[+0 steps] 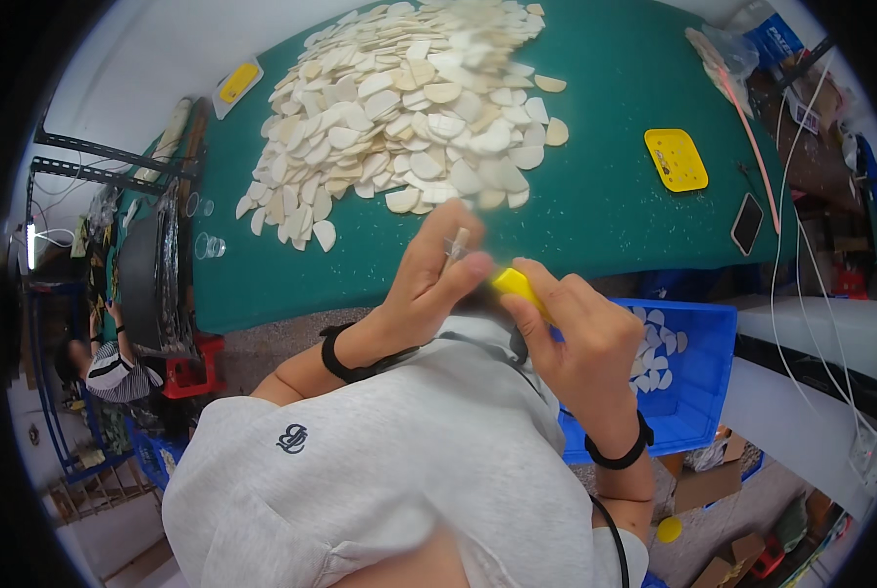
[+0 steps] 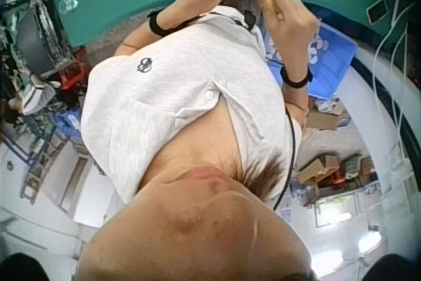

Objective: Trimming the rough edges of small white plastic or ceramic pieces using a specialized hand-held deburring tool.

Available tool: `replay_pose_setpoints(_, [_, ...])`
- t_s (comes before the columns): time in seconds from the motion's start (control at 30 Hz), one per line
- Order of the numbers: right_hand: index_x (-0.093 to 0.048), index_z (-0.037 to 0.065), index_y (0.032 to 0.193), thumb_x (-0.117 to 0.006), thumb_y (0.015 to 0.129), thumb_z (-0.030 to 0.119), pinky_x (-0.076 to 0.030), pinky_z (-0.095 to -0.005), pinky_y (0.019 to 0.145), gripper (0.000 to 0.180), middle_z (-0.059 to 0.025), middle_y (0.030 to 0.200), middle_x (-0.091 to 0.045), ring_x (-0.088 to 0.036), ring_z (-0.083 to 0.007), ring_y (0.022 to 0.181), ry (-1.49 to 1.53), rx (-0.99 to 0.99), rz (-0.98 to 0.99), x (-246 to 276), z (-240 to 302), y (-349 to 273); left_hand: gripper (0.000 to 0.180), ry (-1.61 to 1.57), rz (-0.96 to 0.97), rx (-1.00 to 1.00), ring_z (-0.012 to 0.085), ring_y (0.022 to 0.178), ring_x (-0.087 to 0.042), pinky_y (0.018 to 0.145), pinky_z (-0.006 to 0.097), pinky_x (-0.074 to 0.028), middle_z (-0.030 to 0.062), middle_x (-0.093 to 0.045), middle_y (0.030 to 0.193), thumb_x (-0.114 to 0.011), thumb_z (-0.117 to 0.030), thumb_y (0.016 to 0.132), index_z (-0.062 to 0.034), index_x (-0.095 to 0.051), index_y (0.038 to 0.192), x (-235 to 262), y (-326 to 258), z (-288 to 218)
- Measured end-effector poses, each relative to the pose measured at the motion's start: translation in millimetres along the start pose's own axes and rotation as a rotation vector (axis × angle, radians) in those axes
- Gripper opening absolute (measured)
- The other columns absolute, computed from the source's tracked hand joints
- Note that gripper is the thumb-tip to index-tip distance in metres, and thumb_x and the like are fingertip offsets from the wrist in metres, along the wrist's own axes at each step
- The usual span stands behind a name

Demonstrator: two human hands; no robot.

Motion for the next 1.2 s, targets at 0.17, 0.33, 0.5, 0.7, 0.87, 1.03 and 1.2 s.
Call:
replay_pose_setpoints(0.17, [-0.068,0.006,0.101,-0.072,0.078,0.020,-0.037,-0.0287,0.043,0.027,-0.0044,0.061,-0.053,-0.050,-0.0180,0.046,-0.049,0.019,0.003,0.2,3.4,1.0,0.031,0.007,-0.032,-0.035,0.0219,0.075,-0.039,0.070,0.033,-0.034,0.0082,-0.042,0.078,-0.054,-0.033,0.092,-0.0031,-0.047,0.084,0.6,0.9,0.2])
replay_pose_setpoints(0.33, [-0.068,0.006,0.101,-0.072,0.078,0.020,-0.036,-0.0288,0.043,0.028,-0.0038,0.061,-0.052,-0.050,-0.0183,0.046,-0.096,0.042,-0.007,0.3,7.0,1.7,0.034,0.024,-0.051,-0.053,0.0227,0.075,-0.040,0.069,0.033,-0.034,0.0085,-0.043,0.077,-0.052,-0.035,0.093,-0.0032,-0.048,0.083,2.0,-0.4,2.0])
replay_pose_setpoints(0.5, [-0.068,0.006,0.100,-0.073,0.077,0.020,-0.036,-0.0287,0.042,0.027,-0.0037,0.061,-0.052,-0.049,-0.0179,0.045,-0.097,0.055,-0.019,-0.9,7.0,2.3,0.036,0.040,-0.051,-0.046,0.0236,0.074,-0.041,0.069,0.033,-0.034,0.0091,-0.044,0.076,-0.052,-0.038,0.094,-0.0032,-0.049,0.084,3.3,-3.1,2.0])
replay_pose_setpoints(0.7, [-0.069,0.006,0.100,-0.073,0.077,0.019,-0.036,-0.0287,0.042,0.027,-0.0035,0.061,-0.053,-0.049,-0.0174,0.045,-0.043,0.040,0.010,-2.9,6.7,0.3,0.035,0.081,-0.054,-0.089,0.0240,0.075,-0.041,0.069,0.034,-0.034,0.0089,-0.044,0.078,-0.053,-0.037,0.093,-0.0031,-0.049,0.084,5.9,-5.1,-0.7])
replay_pose_setpoints(0.87, [-0.069,0.006,0.099,-0.073,0.077,0.019,-0.036,-0.0288,0.042,0.027,-0.0033,0.061,-0.052,-0.049,-0.0173,0.045,-0.057,0.054,0.012,-3.2,9.0,1.3,0.034,0.109,-0.052,-0.109,0.0241,0.075,-0.041,0.068,0.034,-0.034,0.0090,-0.044,0.078,-0.053,-0.036,0.093,-0.0032,-0.049,0.083,7.5,-5.3,-0.1])
replay_pose_setpoints(1.03, [-0.069,0.006,0.100,-0.073,0.077,0.019,-0.036,-0.0288,0.042,0.027,-0.0030,0.060,-0.051,-0.049,-0.0170,0.046,-0.104,0.078,-0.005,-4.4,10.1,0.6,0.032,0.102,-0.072,-0.099,0.0236,0.074,-0.042,0.067,0.034,-0.034,0.0083,-0.045,0.075,-0.055,-0.033,0.092,-0.0031,-0.050,0.082,7.1,-6.9,0.6])
replay_pose_setpoints(1.2, [-0.069,0.006,0.100,-0.073,0.077,0.020,-0.036,-0.0291,0.042,0.027,-0.0032,0.060,-0.050,-0.049,-0.0174,0.046,-0.124,0.087,-0.019,-4.9,8.9,-0.1,0.031,0.162,-0.080,-0.153,0.0239,0.072,-0.043,0.063,0.033,-0.035,0.0080,-0.046,0.072,-0.058,-0.030,0.091,-0.0024,-0.050,0.081,7.7,-6.9,0.0])
Point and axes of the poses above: each hand's wrist, its own y-axis towards the middle knuckle, its own x-axis out of the back of the hand, z = x × y, the point moved 6 cm from there along y, towards the middle knuckle
